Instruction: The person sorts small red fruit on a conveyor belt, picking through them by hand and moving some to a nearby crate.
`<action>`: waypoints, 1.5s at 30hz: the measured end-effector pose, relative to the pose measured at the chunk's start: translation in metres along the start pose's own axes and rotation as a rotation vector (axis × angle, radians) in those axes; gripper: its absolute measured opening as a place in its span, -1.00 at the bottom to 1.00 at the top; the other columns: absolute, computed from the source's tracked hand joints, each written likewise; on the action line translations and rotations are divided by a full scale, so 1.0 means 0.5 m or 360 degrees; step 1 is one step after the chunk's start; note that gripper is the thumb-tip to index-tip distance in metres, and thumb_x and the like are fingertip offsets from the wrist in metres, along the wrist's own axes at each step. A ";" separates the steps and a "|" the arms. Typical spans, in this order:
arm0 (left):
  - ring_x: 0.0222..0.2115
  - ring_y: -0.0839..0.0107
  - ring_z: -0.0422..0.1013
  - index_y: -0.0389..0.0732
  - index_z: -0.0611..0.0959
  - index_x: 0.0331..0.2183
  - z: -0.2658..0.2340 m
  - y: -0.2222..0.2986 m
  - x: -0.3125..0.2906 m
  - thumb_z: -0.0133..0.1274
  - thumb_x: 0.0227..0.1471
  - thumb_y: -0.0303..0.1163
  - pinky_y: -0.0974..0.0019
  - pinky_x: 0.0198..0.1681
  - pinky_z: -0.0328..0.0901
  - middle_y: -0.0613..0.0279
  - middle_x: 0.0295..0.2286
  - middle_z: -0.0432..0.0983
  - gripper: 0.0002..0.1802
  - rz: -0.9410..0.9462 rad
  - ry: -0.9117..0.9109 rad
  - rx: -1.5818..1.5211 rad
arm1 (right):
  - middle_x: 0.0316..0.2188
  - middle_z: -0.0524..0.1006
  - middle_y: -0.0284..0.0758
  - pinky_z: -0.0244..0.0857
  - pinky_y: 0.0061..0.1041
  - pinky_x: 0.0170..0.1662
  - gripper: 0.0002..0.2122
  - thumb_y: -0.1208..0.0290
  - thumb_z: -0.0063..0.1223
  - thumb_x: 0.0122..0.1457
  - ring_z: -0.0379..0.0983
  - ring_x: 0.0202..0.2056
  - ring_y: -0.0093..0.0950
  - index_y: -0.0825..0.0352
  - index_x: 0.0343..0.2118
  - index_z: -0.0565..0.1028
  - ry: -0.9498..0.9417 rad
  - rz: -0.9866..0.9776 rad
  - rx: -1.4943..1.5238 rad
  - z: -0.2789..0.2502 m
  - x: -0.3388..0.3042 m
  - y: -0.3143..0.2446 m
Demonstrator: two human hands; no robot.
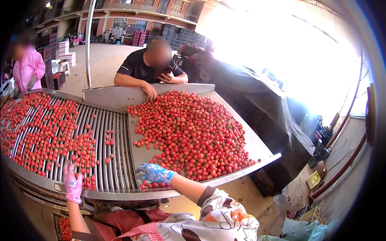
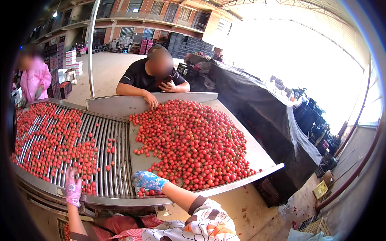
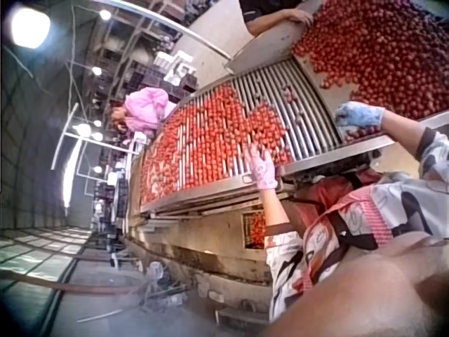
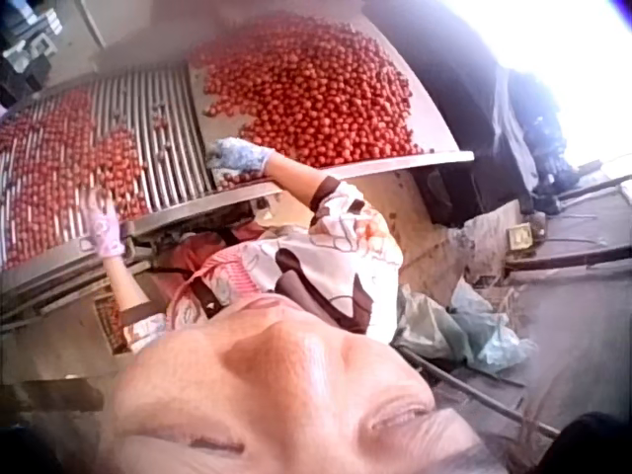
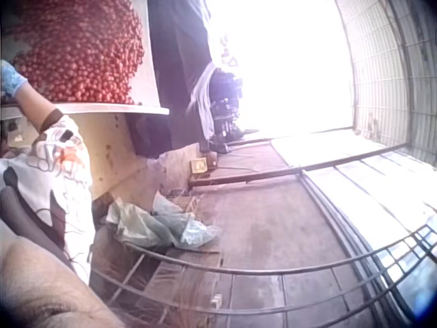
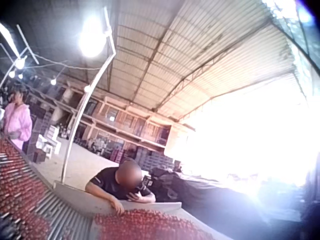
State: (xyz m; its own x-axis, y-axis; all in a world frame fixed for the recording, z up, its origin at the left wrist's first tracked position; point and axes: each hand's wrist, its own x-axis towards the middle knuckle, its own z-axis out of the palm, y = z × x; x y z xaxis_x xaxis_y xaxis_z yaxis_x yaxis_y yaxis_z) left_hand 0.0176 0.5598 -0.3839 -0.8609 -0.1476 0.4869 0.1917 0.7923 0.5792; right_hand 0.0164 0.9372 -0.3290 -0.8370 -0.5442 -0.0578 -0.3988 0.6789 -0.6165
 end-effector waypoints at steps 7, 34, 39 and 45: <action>-0.14 0.14 0.39 -0.19 0.53 -0.16 -0.002 -0.013 0.000 0.13 -0.12 -0.25 0.21 -0.04 0.26 0.04 -0.18 0.46 -0.57 -0.0126 -0.0655 0.0120 | -0.11 0.42 -0.08 0.34 -0.29 -0.12 -0.40 0.05 0.06 -0.03 0.44 -0.14 -0.21 0.27 0.05 0.25 -0.0632 0.0648 -0.0802 -0.064 -0.115 0.183; -0.20 0.17 0.43 -0.16 0.54 -0.19 0.023 0.044 -0.007 0.09 -0.12 -0.18 0.18 -0.09 0.27 0.06 -0.25 0.50 -0.59 -0.0349 -0.0744 0.0128 | 0.09 0.20 -0.02 0.30 -0.33 -0.04 -0.11 0.08 0.11 -0.03 0.32 -0.02 -0.25 0.34 0.24 -0.17 -0.0428 0.0659 -0.0157 0.204 0.204 0.188; -0.23 0.19 0.44 -0.15 0.55 -0.20 0.039 0.007 -0.019 0.14 -0.15 -0.20 0.21 -0.10 0.27 0.11 -0.31 0.52 -0.58 -0.0354 -0.0673 0.0107 | -0.07 0.37 -0.07 0.28 -0.41 -0.03 -0.30 0.29 0.08 0.04 0.34 -0.04 -0.36 0.39 0.20 0.01 0.0008 0.0100 0.0483 0.265 0.303 0.072; -0.33 0.23 0.46 -0.21 0.53 -0.17 0.072 -0.053 -0.035 0.12 -0.14 -0.21 0.21 -0.19 0.33 0.12 -0.36 0.52 -0.55 -0.0347 -0.0644 0.0182 | -0.10 0.45 -0.18 0.27 -0.41 -0.02 -0.67 0.37 -0.12 0.12 0.43 -0.14 -0.30 0.31 -0.04 0.40 -0.0829 -0.0524 -0.0006 0.307 0.309 0.104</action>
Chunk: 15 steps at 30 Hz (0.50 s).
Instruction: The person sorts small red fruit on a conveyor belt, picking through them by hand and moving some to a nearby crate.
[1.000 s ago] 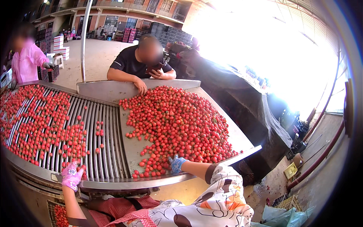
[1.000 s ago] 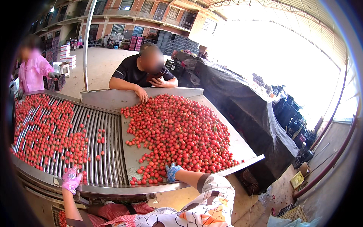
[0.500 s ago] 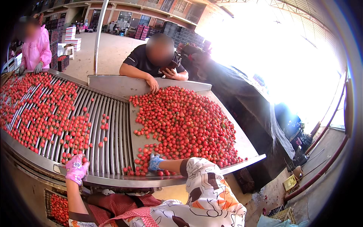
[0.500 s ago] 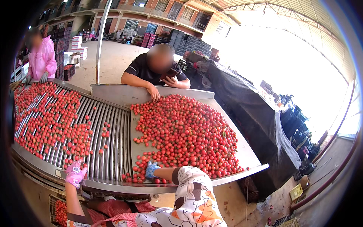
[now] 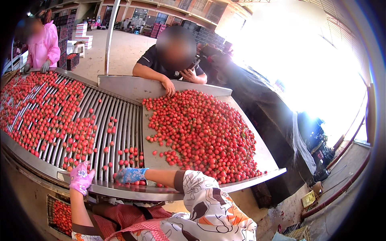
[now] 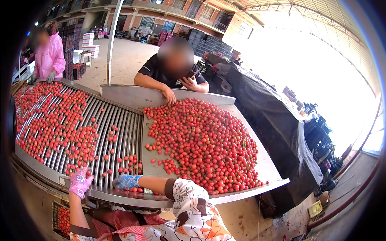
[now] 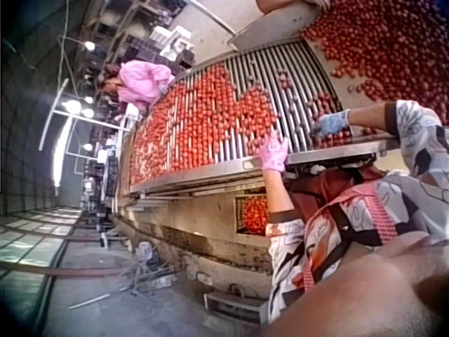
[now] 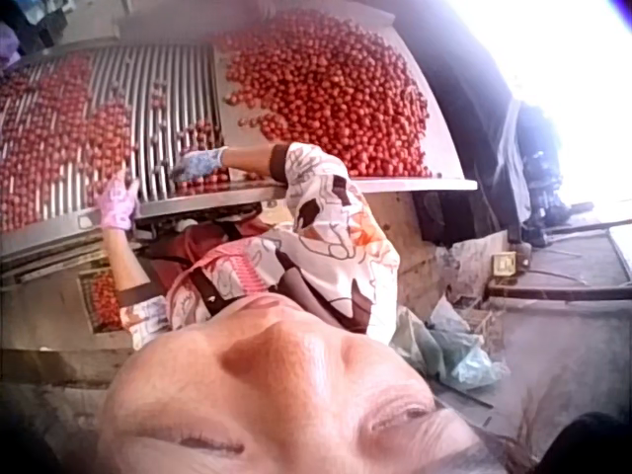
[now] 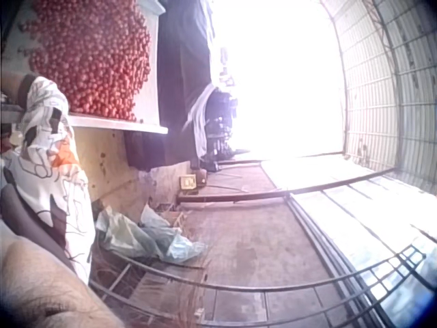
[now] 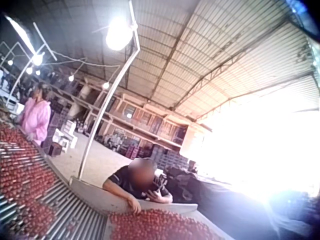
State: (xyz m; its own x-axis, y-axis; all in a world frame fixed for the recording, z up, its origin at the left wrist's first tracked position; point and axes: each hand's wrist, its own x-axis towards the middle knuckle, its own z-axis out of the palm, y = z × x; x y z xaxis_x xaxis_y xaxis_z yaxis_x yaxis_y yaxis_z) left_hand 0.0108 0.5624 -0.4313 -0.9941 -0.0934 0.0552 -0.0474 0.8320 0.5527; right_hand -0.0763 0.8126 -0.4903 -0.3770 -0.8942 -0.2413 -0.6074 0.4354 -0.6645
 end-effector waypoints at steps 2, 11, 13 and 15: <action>-0.28 0.19 0.44 -0.21 0.52 -0.15 0.022 -0.002 0.017 0.09 -0.11 -0.20 0.21 -0.14 0.30 0.09 -0.31 0.51 -0.54 0.0123 0.0070 0.0019 | -0.13 0.49 -0.26 0.28 -0.39 -0.04 -0.66 0.30 -0.13 0.12 0.44 -0.16 -0.28 0.29 -0.06 0.44 -0.0018 -0.0176 -0.0210 0.068 0.002 0.132; -0.24 0.18 0.44 -0.06 0.54 -0.16 0.032 -0.005 0.033 0.00 0.01 -0.12 0.20 -0.13 0.29 0.12 -0.27 0.52 -0.64 0.0066 0.0225 -0.0023 | -0.34 0.56 -0.30 0.40 -0.53 -0.25 -0.64 0.33 0.03 0.13 0.48 -0.33 -0.53 0.33 -0.01 0.40 0.0806 0.0768 0.1332 -0.044 -0.062 0.298; -0.25 0.19 0.44 -0.05 0.56 -0.19 0.007 0.029 0.035 0.00 0.02 -0.10 0.21 -0.16 0.30 0.16 -0.27 0.52 -0.66 -0.0146 0.0133 0.0028 | -0.34 0.58 -0.25 0.35 -0.50 -0.17 -0.76 0.41 0.00 0.10 0.50 -0.29 -0.44 0.39 -0.19 0.52 0.1594 0.0837 0.0745 -0.074 -0.070 0.351; -0.27 0.18 0.45 -0.04 0.57 -0.22 0.009 -0.005 0.021 0.00 0.01 -0.12 0.20 -0.19 0.31 0.16 -0.29 0.53 -0.69 -0.0147 0.0306 0.0087 | -0.30 0.57 -0.18 0.34 -0.46 -0.14 -0.77 0.44 -0.06 0.11 0.50 -0.24 -0.40 0.36 -0.19 0.51 0.1714 0.0781 0.0293 -0.085 -0.058 0.322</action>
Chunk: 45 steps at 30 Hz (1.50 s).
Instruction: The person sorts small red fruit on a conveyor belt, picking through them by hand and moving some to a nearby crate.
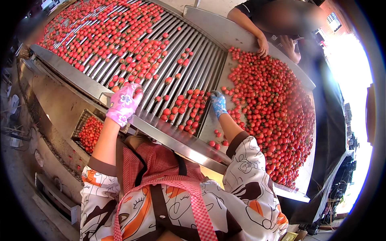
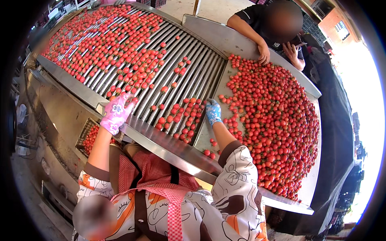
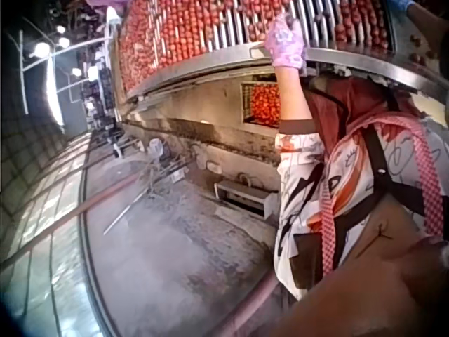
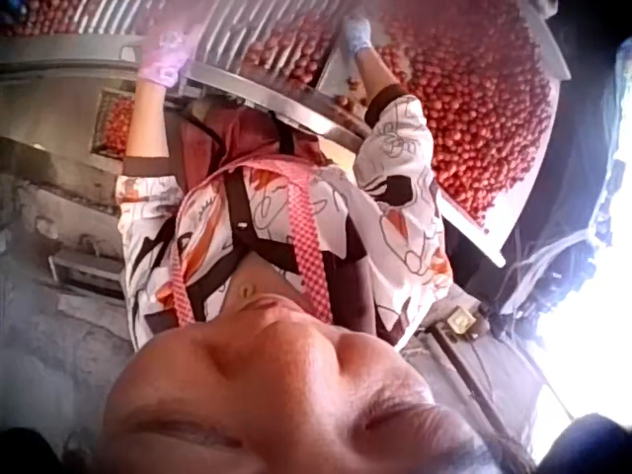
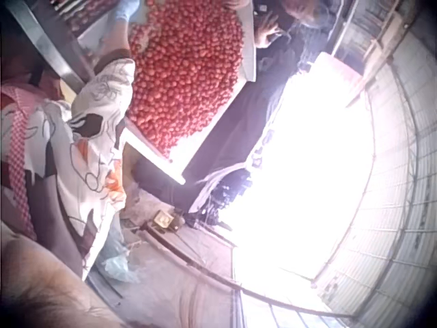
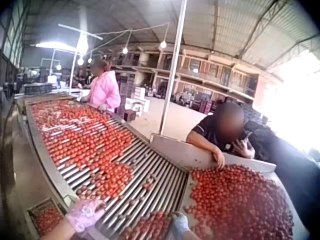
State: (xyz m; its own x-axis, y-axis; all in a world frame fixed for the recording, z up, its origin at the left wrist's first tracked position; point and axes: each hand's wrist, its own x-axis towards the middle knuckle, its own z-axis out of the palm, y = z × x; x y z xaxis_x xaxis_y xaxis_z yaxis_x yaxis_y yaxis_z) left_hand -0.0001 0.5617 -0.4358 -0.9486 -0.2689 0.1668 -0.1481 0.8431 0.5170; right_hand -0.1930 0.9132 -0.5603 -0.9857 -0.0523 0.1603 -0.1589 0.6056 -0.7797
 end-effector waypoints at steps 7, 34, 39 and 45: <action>-0.30 0.15 0.45 -0.09 0.58 -0.27 0.021 0.004 -0.006 -0.05 0.02 -0.15 0.18 -0.20 0.31 0.11 -0.32 0.53 -0.71 0.0009 0.0118 0.0007 | -0.33 0.55 -0.23 0.30 -0.48 -0.10 -0.78 0.48 -0.01 0.09 0.48 -0.24 -0.42 0.30 -0.18 0.51 -0.1018 -0.0192 0.0020 0.069 -0.110 -0.052; -0.17 0.14 0.43 -0.16 0.43 -0.04 0.110 0.016 0.040 0.17 -0.22 -0.37 0.23 -0.07 0.30 0.02 -0.21 0.50 -0.40 0.0270 -0.0189 -0.0115 | -0.43 0.49 -0.28 0.38 -0.49 -0.33 -0.68 0.28 0.16 0.03 0.44 -0.38 -0.52 0.41 -0.26 0.39 -0.1160 0.0062 0.0816 0.232 -0.073 -0.279; -0.26 0.16 0.46 -0.18 0.53 -0.18 0.128 0.046 0.034 0.19 -0.21 -0.34 0.23 -0.16 0.34 0.04 -0.30 0.53 -0.55 0.0340 -0.0404 -0.0220 | -0.53 0.50 -0.35 0.34 -0.58 -0.47 -0.69 0.21 0.07 0.08 0.41 -0.56 -0.59 0.38 -0.26 0.44 -0.1245 -0.0021 0.0878 0.182 -0.117 -0.267; -0.31 0.21 0.47 -0.18 0.57 -0.23 0.168 -0.010 0.037 0.16 -0.22 -0.33 0.25 -0.18 0.34 0.08 -0.39 0.55 -0.61 0.0375 -0.0175 -0.0220 | -0.61 0.46 -0.32 0.31 -0.50 -0.59 -0.75 0.19 0.03 0.11 0.41 -0.63 -0.42 0.28 -0.30 0.45 -0.1777 0.0529 0.0533 0.127 -0.123 -0.119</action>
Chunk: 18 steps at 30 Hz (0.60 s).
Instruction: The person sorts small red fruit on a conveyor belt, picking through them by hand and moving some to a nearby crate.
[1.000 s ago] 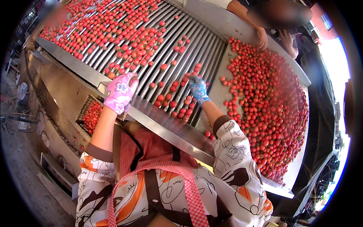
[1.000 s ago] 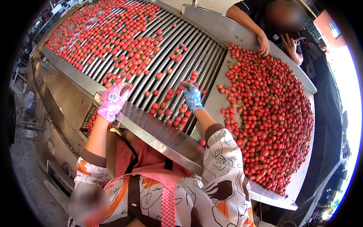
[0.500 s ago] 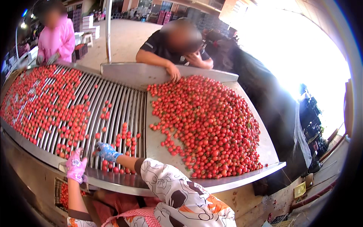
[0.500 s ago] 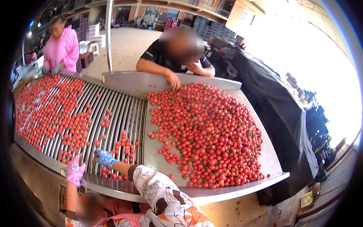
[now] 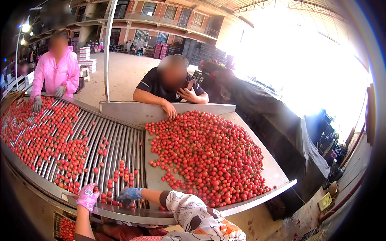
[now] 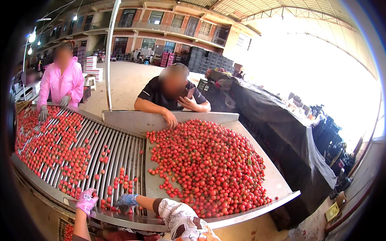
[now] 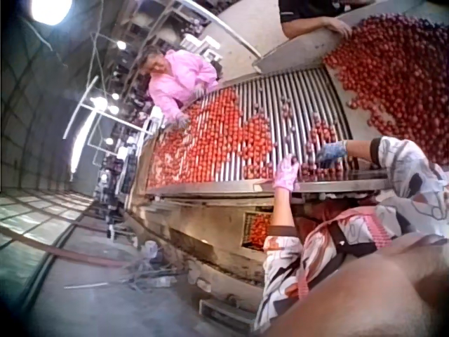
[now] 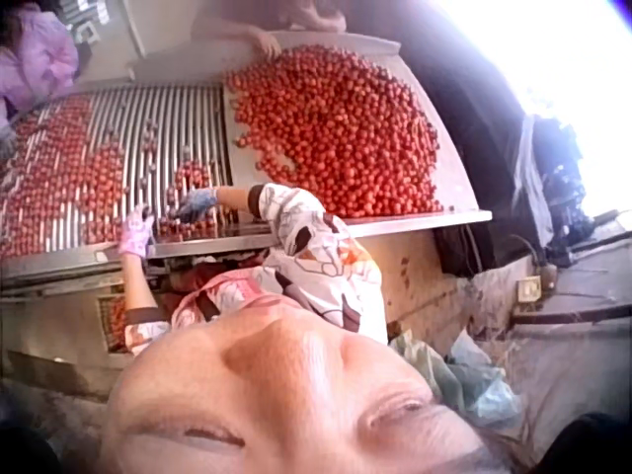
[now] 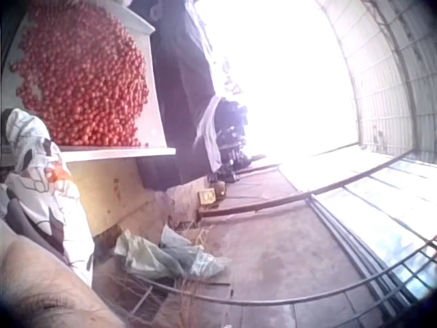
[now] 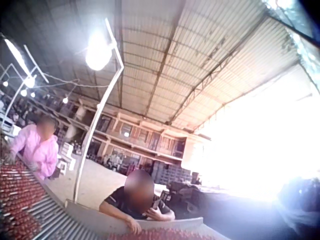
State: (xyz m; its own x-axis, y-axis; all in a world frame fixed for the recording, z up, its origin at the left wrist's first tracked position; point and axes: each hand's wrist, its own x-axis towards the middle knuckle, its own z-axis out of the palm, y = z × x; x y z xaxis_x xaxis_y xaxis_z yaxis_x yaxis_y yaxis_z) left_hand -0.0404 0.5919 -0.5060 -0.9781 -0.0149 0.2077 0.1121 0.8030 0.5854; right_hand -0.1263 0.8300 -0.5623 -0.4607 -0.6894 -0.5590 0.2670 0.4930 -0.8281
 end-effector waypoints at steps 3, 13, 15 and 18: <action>-0.30 0.21 0.47 -0.17 0.57 -0.23 -0.012 0.031 -0.001 0.15 -0.22 -0.34 0.26 -0.17 0.34 0.09 -0.37 0.55 -0.62 -0.0116 -0.0101 -0.0024 | -0.60 0.49 -0.27 0.33 -0.43 -0.59 -0.74 0.22 0.06 0.08 0.43 -0.65 -0.38 0.31 -0.29 0.49 -0.0048 0.0243 0.0224 -0.039 -0.037 0.079; -0.38 0.21 0.48 -0.19 0.59 -0.27 -0.008 0.041 -0.013 0.15 -0.21 -0.38 0.25 -0.24 0.37 0.12 -0.43 0.54 -0.66 -0.0163 -0.0051 -0.0039 | -0.27 0.54 -0.15 0.33 -0.43 -0.08 -0.66 0.30 0.02 0.08 0.48 -0.18 -0.35 0.34 -0.10 0.45 0.0944 -0.0520 -0.0895 -0.123 0.046 0.088; -0.38 0.22 0.48 -0.17 0.59 -0.25 0.003 0.024 -0.007 0.16 -0.21 -0.37 0.24 -0.25 0.36 0.12 -0.43 0.54 -0.65 -0.0062 -0.0008 0.0015 | -0.34 0.49 -0.11 0.31 -0.26 -0.16 -0.73 0.31 0.05 0.00 0.42 -0.25 -0.15 0.30 -0.22 0.49 0.0786 -0.0879 -0.1380 -0.070 0.026 0.093; -0.36 0.21 0.49 -0.15 0.58 -0.24 -0.003 0.034 -0.010 0.14 -0.21 -0.36 0.23 -0.23 0.36 0.12 -0.39 0.55 -0.64 -0.0160 -0.0105 -0.0091 | -0.25 0.39 -0.08 0.28 -0.21 -0.12 -0.65 0.37 0.06 -0.01 0.35 -0.19 -0.10 0.26 -0.10 0.42 0.0746 -0.0883 -0.1794 -0.030 0.031 0.126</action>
State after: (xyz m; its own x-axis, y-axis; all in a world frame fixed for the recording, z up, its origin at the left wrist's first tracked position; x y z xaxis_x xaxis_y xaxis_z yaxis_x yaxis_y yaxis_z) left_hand -0.0335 0.6046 -0.4961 -0.9941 -0.0529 0.0949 0.0209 0.7641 0.6447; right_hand -0.1296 0.8582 -0.6225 -0.5855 -0.8054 0.0921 -0.7823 0.5315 -0.3249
